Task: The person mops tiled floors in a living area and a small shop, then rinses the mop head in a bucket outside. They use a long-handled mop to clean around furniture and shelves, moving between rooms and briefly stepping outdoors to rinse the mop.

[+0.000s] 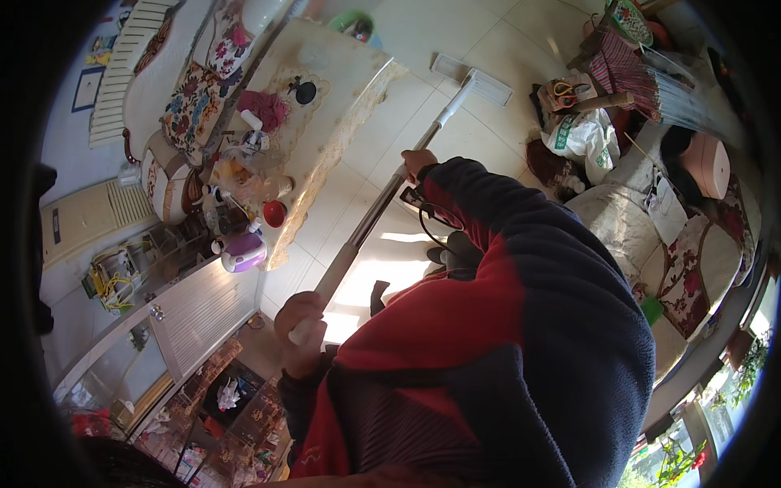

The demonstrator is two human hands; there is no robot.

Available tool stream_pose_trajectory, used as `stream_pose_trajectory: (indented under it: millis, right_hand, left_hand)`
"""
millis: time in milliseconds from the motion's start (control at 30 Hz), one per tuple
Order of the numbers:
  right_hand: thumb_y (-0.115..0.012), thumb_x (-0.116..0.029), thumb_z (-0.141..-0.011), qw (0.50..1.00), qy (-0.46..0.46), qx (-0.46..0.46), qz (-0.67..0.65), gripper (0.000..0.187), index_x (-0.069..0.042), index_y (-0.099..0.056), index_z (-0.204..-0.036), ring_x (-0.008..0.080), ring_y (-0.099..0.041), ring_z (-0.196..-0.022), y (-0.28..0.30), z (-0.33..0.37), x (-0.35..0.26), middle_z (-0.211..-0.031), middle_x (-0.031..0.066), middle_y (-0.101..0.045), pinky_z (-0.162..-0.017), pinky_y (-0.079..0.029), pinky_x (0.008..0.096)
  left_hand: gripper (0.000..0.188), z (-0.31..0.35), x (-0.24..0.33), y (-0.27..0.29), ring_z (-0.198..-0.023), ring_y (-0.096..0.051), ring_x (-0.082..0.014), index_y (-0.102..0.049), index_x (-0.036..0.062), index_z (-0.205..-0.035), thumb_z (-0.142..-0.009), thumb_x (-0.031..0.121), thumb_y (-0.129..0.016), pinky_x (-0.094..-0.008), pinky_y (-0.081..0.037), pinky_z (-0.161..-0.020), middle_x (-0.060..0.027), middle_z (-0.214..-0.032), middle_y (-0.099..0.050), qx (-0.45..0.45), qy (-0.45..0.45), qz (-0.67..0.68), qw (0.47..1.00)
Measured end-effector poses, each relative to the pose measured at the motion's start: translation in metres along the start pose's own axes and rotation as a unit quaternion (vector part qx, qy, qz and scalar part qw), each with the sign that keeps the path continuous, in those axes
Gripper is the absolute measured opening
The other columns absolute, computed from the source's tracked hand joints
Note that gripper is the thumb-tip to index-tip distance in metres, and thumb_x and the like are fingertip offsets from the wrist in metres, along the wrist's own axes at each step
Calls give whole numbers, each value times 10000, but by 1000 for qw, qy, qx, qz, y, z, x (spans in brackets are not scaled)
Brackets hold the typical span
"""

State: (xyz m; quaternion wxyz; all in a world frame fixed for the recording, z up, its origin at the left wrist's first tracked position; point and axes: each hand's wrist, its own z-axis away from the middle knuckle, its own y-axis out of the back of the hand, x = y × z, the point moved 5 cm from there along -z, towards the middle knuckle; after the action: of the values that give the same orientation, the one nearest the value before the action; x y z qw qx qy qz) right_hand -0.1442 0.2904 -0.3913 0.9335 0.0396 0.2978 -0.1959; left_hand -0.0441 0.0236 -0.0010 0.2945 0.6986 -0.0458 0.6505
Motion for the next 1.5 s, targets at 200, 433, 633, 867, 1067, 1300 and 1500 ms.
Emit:
stream_pose_trajectory:
  millis: [200, 433, 633, 867, 1067, 1300, 1500]
  right_hand:
    - [-597, -245, -883, 998, -20, 35, -53, 303, 1, -514, -728, 204, -494, -385, 72, -33, -25, -553, 98, -517, -307, -331, 318]
    - [-497, -253, -896, 872, 181, -8, 455, 359, 7, -572, -660, 236, -572, -419, 32, -33, -20, -542, 104, -589, -440, -467, 400]
    - [-619, -164, -800, 782, 156, -17, 603, 145, -65, -723, -778, 251, -701, -696, -64, -4, 62, -693, 123, -689, -586, -560, 389]
    - [-728, -211, -690, 680, 239, -84, 688, 114, -107, -750, -733, 281, -690, -723, -277, 84, 220, -738, 115, -697, -643, -552, 395]
    - [-617, -219, -785, 703, 220, -236, 633, 198, -69, -740, -826, 324, -686, -812, -476, 198, 315, -837, 160, -699, -727, -551, 420]
    - [-536, -194, -861, 872, 104, -311, 364, 237, 1, -671, -860, 282, -664, -659, -524, 249, 344, -756, 170, -674, -542, -517, 405]
    - [-546, -175, -848, 993, 22, -112, 25, 227, 14, -590, -731, 221, -517, -427, -425, 221, 326, -611, 148, -575, -351, -368, 357]
  left_hand:
    - [237, -71, -27, -55, -916, -622, -241, -590, 44, -894, -703, -21, -713, -326, -491, -787, -136, -1005, -632, -88, 38, 27, 995]
    - [233, -45, -37, -13, -920, -602, -219, -573, 45, -856, -676, -66, -670, -322, -482, -804, -120, -1013, -611, -148, 85, -27, 985]
    - [276, 43, -56, 97, -913, -636, -245, -577, 58, -833, -627, -92, -681, -335, -504, -795, -110, -983, -641, -191, 60, -84, 976]
    - [197, 211, -67, 274, -900, -649, -265, -612, 49, -793, -634, -35, -693, -344, -507, -777, -129, -948, -670, -198, 78, -124, 969]
    - [191, 304, 6, 396, -673, -654, -233, -637, 40, -706, -633, 141, -780, -326, -487, -610, -136, -772, -674, -97, 59, -115, 987]
    - [217, 317, 42, 405, -551, -579, -156, -624, 74, -737, -723, 254, -744, -287, -439, -513, -74, -685, -652, -197, -137, -126, 962]
    - [195, 291, 33, 374, -556, -600, -189, -628, 62, -704, -675, 179, -781, -303, -445, -530, -112, -702, -661, -109, -159, -51, 980]
